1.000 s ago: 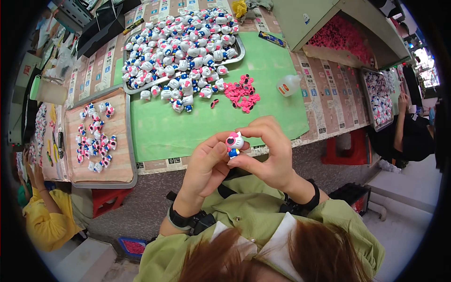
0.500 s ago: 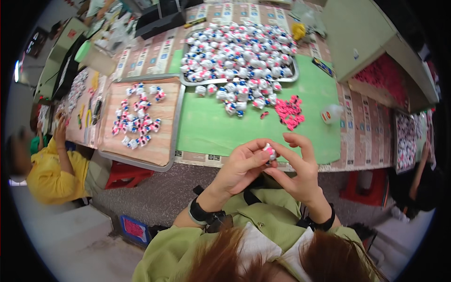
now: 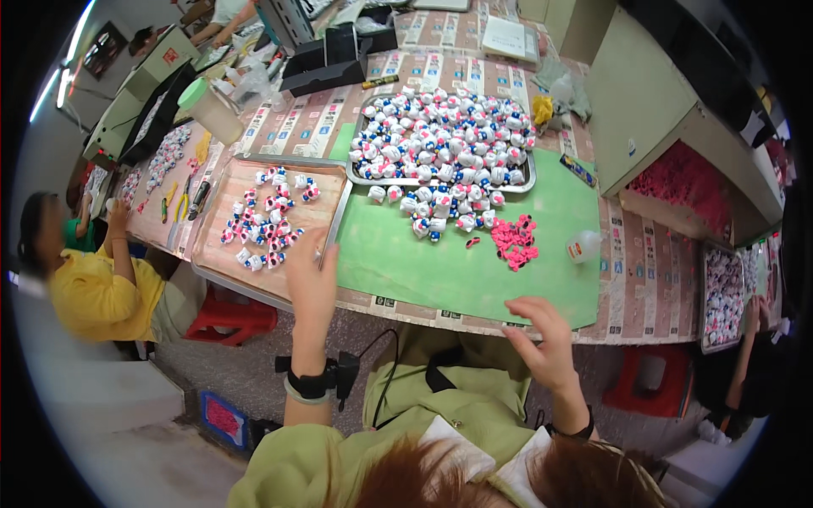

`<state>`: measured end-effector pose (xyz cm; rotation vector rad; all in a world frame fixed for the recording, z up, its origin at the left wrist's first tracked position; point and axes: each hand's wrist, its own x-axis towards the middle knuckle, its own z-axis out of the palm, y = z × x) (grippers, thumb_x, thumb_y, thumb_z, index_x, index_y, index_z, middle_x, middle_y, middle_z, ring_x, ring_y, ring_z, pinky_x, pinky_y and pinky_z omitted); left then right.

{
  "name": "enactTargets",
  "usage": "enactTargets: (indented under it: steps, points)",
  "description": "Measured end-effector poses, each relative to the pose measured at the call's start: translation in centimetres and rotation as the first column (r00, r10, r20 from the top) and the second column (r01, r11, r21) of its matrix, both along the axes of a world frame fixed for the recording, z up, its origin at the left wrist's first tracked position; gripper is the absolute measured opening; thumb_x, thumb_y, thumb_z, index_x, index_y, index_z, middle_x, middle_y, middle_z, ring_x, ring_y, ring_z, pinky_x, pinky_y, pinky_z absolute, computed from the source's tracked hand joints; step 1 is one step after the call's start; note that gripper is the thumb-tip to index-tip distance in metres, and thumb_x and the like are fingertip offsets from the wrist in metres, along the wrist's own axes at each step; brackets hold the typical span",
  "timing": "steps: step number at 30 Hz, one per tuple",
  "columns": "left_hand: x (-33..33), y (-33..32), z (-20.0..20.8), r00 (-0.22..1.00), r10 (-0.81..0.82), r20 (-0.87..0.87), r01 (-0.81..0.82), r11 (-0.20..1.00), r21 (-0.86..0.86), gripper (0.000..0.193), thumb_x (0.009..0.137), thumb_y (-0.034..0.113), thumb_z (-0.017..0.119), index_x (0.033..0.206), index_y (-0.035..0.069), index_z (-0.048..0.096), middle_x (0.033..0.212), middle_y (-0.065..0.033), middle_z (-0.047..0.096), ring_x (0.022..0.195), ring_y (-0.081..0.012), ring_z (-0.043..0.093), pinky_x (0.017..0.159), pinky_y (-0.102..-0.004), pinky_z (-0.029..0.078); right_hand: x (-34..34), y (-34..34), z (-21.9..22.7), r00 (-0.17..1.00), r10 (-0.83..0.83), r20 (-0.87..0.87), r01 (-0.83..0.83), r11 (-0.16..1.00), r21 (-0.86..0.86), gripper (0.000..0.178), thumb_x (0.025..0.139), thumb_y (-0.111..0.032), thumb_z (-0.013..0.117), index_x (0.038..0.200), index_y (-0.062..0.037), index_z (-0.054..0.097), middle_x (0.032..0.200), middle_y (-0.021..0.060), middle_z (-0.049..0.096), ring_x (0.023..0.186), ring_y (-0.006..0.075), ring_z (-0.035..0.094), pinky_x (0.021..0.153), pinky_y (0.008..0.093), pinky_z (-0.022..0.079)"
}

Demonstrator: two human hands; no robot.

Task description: Applying glue and small pink bows to white toy cat heads.

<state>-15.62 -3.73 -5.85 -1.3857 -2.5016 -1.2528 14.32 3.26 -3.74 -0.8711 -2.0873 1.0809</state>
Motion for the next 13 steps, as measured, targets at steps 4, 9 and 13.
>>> enactTargets:
  steps: [4, 9, 13]
  points:
    - [4.9, -1.7, 0.3, 0.989, -0.124, 0.08, 0.124, 0.992, 0.004, 0.023, 0.074, 0.009, 0.056, 0.095, 0.001, 0.055, 0.098, -0.0144, 0.055, 0.093, -0.0295, 0.049, 0.081, -0.0353, 0.038, 0.5, -0.1, -0.4, 0.988, 0.157, 0.012, -0.156, 0.987, -0.048, 0.026, 0.07, -0.006, 0.062, 0.094, 0.0001, 0.056, 0.088, 0.0137, 0.056, 0.08, 0.0256, 0.055, 0.07, 0.0305, 0.043]
    - [10.2, -3.6, -2.2, 0.941, -0.156, 0.299, 0.162, 0.987, 0.008, 0.016, 0.075, 0.011, 0.056, 0.088, 0.002, 0.058, 0.089, -0.0131, 0.058, 0.088, -0.0273, 0.052, 0.077, -0.0339, 0.041, 1.9, -0.4, -1.5, 0.941, 0.326, 0.089, -0.317, 0.943, -0.106, 0.023, 0.072, -0.012, 0.062, 0.093, -0.0016, 0.057, 0.086, 0.0124, 0.057, 0.08, 0.025, 0.056, 0.069, 0.0297, 0.044]
    - [11.8, -6.9, -2.9, 0.957, -0.267, 0.117, 0.261, 0.963, 0.067, 0.018, 0.073, 0.011, 0.058, 0.09, 0.005, 0.059, 0.09, -0.0125, 0.058, 0.091, -0.0244, 0.052, 0.082, -0.0326, 0.039, 1.9, -0.4, -2.3, 0.873, 0.481, 0.081, -0.445, 0.854, -0.271, 0.023, 0.073, -0.013, 0.062, 0.095, -0.0043, 0.059, 0.09, 0.0127, 0.058, 0.085, 0.0246, 0.056, 0.078, 0.0322, 0.043]
